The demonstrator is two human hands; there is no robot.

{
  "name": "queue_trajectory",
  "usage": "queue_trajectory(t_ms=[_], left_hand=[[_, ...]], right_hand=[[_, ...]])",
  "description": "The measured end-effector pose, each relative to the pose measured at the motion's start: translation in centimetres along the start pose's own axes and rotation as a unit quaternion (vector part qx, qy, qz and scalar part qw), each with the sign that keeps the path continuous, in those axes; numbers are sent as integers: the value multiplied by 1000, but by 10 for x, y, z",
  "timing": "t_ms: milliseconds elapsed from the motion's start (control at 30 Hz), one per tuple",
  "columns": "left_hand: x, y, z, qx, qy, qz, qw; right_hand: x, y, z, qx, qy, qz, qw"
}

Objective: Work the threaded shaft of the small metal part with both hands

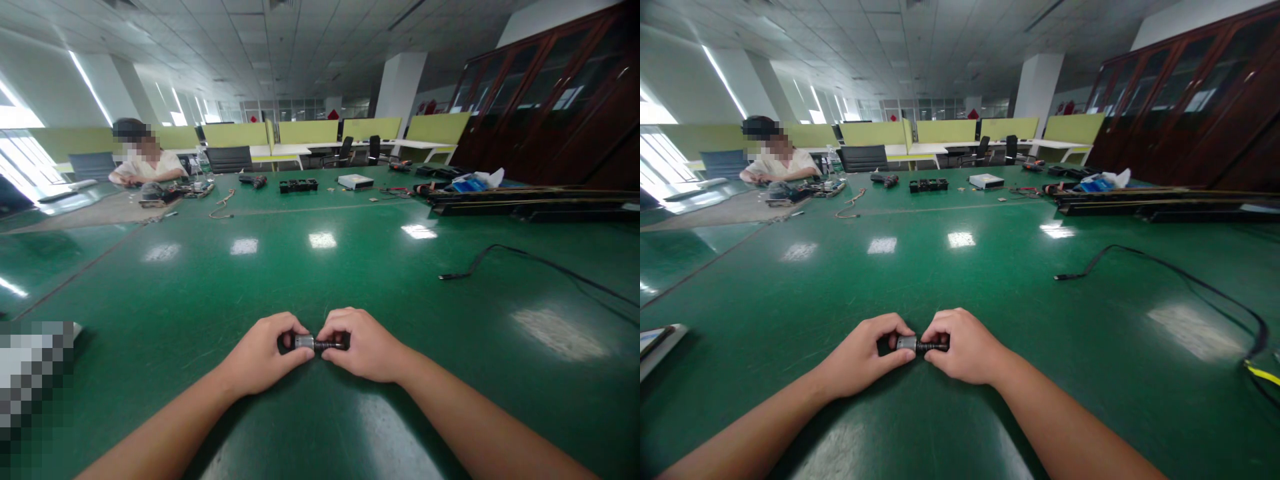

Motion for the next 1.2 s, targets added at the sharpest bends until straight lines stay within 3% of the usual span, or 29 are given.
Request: queue_trajectory(t_ms=[1200], left_hand=[[0, 0, -1, -3, 1, 1, 1000]], right_hand=[[9, 8, 5, -9, 43, 0, 999]])
Point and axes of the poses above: each hand's wrist, its own y-axis away from the middle knuckle, its own x-axis out of the back of the hand, z = x × y, the point moved 9 cm from there along -y, towards the middle knuckle, and after that the axes turned 13 degrees about -z, right-handed, at the moved point
